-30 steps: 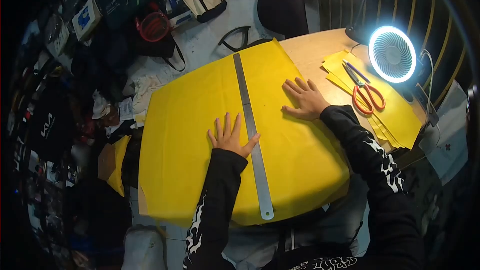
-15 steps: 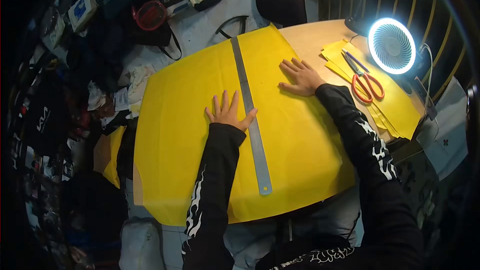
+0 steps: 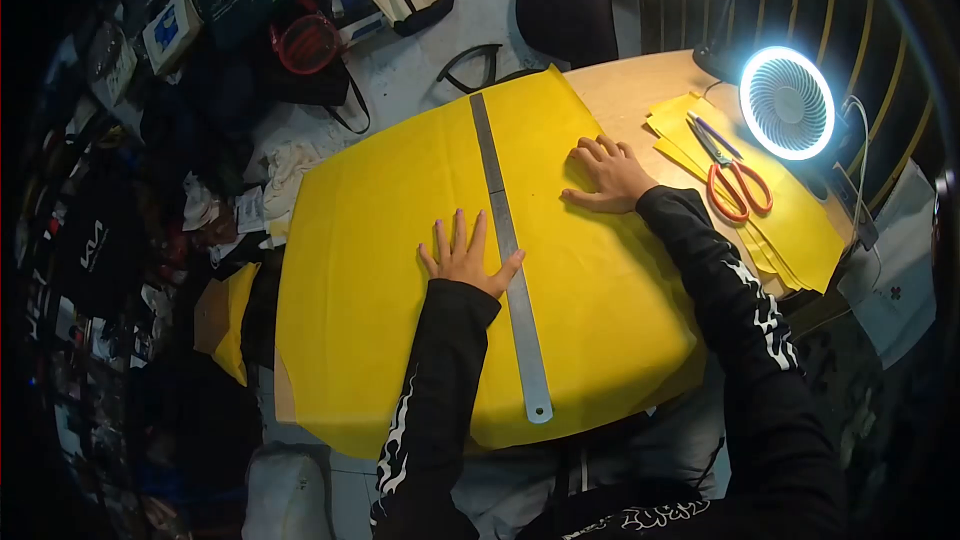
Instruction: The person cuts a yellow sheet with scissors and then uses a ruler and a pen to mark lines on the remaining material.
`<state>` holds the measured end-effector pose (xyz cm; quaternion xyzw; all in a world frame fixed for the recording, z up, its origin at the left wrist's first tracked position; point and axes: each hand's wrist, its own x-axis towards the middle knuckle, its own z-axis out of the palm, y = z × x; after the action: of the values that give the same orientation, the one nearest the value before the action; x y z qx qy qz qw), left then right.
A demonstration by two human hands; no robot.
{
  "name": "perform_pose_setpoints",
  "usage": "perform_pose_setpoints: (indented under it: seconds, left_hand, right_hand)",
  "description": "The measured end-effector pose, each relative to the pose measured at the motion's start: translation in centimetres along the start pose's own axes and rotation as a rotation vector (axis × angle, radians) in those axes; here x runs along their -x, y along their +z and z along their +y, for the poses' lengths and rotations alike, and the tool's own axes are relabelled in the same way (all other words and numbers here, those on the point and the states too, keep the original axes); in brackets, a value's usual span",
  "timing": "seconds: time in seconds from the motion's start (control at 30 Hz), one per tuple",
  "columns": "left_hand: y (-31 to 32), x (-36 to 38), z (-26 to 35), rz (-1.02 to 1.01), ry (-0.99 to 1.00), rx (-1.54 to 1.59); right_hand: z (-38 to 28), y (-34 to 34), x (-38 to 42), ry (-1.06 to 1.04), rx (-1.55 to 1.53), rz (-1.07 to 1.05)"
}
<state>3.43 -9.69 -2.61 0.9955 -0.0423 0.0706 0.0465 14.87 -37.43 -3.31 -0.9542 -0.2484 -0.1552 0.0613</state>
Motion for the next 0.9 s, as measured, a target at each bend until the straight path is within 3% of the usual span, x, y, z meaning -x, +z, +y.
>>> perform_pose_setpoints:
  seconds: [0.5, 0.63, 0.73, 0.77, 0.83, 0.9]
  left_hand:
    - [-0.5, 2.4, 1.1, -0.016, 0.008, 0.003]
    - [-1.2, 2.1, 1.0, 0.036, 0.034, -0.025]
    - [-3.5, -2.8, 0.5, -0.090, 0.012, 0.178]
    - [-2.3, -4.9, 0.2, 0.072, 0.045, 0.191]
    - [-0.6, -9.8, -0.5, 0.191, 0.204, 0.196]
    - [1.9, -15.1, -0.6, 0.194, 0.208, 0.306]
  right_hand:
    - [-0.4, -1.0, -0.1, 0.068, -0.082, -0.093]
    - [-0.1, 0.0, -0.1, 0.023, -0.058, 0.004]
    - [0.1, 0.5, -0.1, 0.010, -0.062, -0.015]
    - [0.0, 0.6, 0.0, 0.012, -0.057, -0.016]
    - [-0.1, 0.3, -0.1, 0.028, -0.070, -0.047]
    - [0.0, 0.5, 0.1, 0.028, -0.067, -0.033]
